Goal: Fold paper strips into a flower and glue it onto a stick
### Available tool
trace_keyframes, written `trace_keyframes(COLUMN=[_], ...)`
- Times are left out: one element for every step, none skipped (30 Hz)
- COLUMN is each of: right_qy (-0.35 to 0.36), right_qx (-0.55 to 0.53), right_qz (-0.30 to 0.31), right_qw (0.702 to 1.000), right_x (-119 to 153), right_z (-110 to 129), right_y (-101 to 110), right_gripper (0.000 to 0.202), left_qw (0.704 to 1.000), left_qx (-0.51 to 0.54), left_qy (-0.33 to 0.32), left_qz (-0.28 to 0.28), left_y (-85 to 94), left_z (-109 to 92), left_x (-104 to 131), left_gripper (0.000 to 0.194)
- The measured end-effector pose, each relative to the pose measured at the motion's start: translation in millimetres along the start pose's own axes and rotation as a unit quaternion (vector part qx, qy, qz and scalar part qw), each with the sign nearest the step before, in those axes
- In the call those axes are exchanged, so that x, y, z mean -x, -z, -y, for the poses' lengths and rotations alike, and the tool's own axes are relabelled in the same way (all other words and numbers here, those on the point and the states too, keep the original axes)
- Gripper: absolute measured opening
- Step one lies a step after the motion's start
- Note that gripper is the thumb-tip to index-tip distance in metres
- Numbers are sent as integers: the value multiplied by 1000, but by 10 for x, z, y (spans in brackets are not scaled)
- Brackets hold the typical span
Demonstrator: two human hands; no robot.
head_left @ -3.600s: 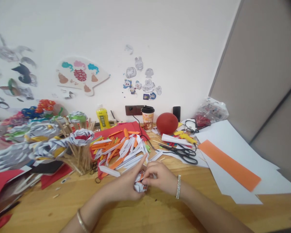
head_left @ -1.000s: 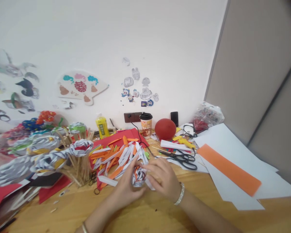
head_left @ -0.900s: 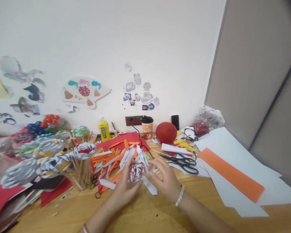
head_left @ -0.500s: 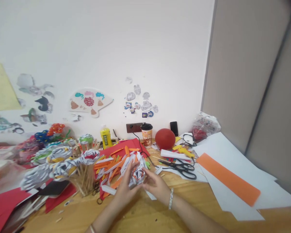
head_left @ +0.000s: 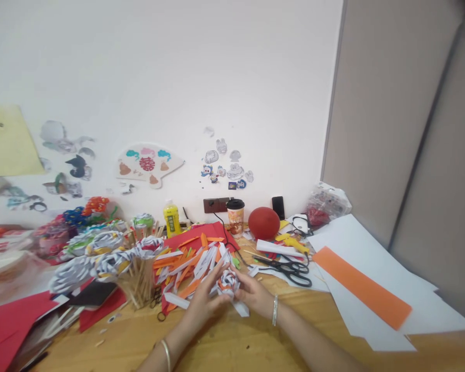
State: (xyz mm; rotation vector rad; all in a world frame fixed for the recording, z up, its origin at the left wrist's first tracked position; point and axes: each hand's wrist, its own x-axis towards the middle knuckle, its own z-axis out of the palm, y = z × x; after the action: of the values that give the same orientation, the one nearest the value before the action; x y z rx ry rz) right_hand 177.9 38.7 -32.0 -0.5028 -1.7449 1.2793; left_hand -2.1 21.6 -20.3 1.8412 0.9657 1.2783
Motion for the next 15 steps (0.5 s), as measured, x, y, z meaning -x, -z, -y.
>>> trace_keyframes(right_qy=[-4,-11,-18,-24,-27,-29,-28,-27,-26,-26,-28,-31,-34,-36,-37], right_qx=[-21,-34,-40,-39,-35,-34,-37,-43,-52,-60,-67,-71,-69,-61,-45], right_qz=[8,9,4,-5,-19,-32,-45,-58,-69,-78,-85,-90,-92,-92,-93], right_qw=[1000,999,999,999,999,999,998,997,996,995,994,993,993,993,994], right_x=[3,4,3,1,-3,-7,-12,-17,-21,-23,-23,-21,-16,-9,-1], right_z=[10,25,44,67,90,111,127,135,136,129,118,106,96,90,91], right_y=[4,6,6,0,-12,-28,-48,-68,-87,-103,-113,-118,-118,-115,-108], right_gripper=[76,77,75,72,67,62,59,56,54,52,49,47,46,45,43], left_qw=[1000,999,999,998,998,997,996,995,994,994,993,993,992,992,991], left_qx=[3,9,20,35,50,65,77,86,93,98,102,107,112,117,124], left_qy=[5,12,16,19,21,21,23,28,35,41,46,49,50,52,55], left_qz=[-15,-28,-37,-41,-42,-43,-43,-43,-42,-38,-33,-27,-20,-14,-12], left_y=[-2,-8,-16,-28,-42,-58,-74,-88,-98,-103,-104,-103,-101,-101,-106], left_z=[7,7,-3,-22,-50,-85,-125,-165,-202,-232,-252,-261,-258,-245,-226], left_x=[-8,-16,-24,-30,-33,-33,-32,-29,-26,-24,-24,-24,-26,-27,-26], left_gripper=[63,60,59,59,59,59,59,60,60,60,61,61,61,60,59])
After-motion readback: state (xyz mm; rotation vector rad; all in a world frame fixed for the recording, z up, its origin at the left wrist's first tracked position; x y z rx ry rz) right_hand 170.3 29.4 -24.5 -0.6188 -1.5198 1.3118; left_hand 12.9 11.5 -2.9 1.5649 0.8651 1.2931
